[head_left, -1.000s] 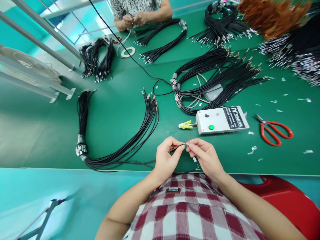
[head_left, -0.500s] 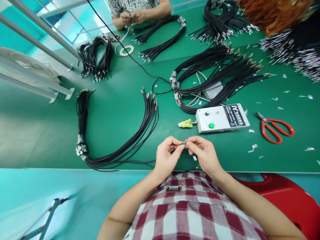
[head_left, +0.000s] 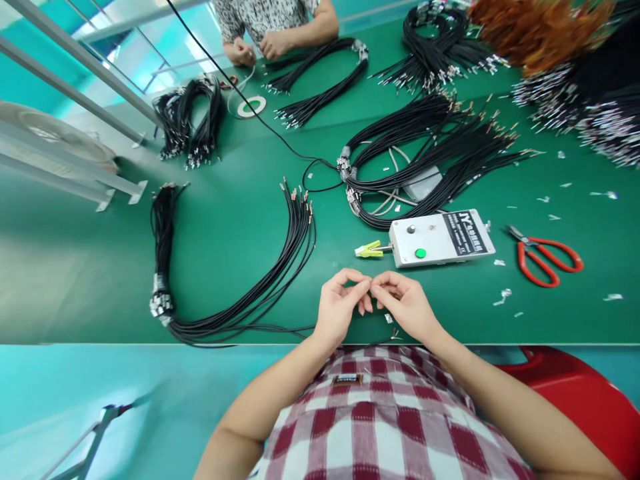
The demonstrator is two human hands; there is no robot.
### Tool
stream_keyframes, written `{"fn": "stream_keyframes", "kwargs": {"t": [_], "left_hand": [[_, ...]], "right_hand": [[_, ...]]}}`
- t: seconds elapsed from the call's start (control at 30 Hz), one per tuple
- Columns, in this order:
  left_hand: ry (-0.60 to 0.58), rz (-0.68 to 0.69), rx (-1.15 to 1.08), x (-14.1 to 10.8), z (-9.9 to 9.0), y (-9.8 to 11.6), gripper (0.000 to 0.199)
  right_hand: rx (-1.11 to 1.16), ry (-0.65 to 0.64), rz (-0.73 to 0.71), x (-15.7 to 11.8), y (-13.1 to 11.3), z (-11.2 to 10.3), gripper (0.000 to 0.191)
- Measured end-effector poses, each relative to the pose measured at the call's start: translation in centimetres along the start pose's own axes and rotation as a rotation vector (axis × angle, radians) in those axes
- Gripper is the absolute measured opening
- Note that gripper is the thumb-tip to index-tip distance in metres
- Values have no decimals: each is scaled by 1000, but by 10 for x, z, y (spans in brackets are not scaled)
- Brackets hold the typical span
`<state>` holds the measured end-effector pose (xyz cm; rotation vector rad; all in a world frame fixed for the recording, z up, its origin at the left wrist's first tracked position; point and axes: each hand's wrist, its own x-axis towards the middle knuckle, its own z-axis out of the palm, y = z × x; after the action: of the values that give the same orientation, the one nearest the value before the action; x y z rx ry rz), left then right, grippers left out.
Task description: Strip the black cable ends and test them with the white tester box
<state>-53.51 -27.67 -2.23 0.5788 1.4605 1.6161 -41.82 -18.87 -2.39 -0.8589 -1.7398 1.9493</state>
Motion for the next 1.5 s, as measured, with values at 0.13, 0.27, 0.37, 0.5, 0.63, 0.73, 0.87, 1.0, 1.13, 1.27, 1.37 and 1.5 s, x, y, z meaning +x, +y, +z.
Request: {"fn": "stream_keyframes", "kwargs": {"t": [0.13,0.27,0.37,0.5,0.63,0.73,0.87,1.0,1.13,1.27,1.37,1.5], "left_hand": [[31,212,315,-4,-7,-11,19],[56,419,609,0,-13,-16,14],[68,432,641,5,-15,-17,13],[57,461,654,6,-15,-15,14],[3,500,653,6,-19,-11,15],[7,493,632,11,-24,-10,15],[117,330,469,28,-31,-8,13],[143,169,261,47,-34,-5,19],[148,133,230,60,-34,-8,20],[170,123,262,68,-32,-15,19],[170,109,285,71,-30,-17,18],[159,97,321,73,-27,-16,16]], "right_hand": [[-360,45,-207,1,8,-5,17],[-576,48,-308,2,16,-11,18],[-858,70,-376,2,13,-12,19],[-1269,72,-563,2,0,-9,22],[-1403,-46,-673,9,-10,-12,26],[-1455,-72,-715,18,-21,-22,26],[-1569,-6,-640,44,-39,-29,17],[-1707,-135,-517,75,-44,-24,9],[-1764,-196,-454,89,-38,-21,22],[-1749,-199,-464,89,-37,-23,26],[-1736,-203,-477,89,-38,-25,24],[-1707,-181,-526,90,-34,-25,23]]}}
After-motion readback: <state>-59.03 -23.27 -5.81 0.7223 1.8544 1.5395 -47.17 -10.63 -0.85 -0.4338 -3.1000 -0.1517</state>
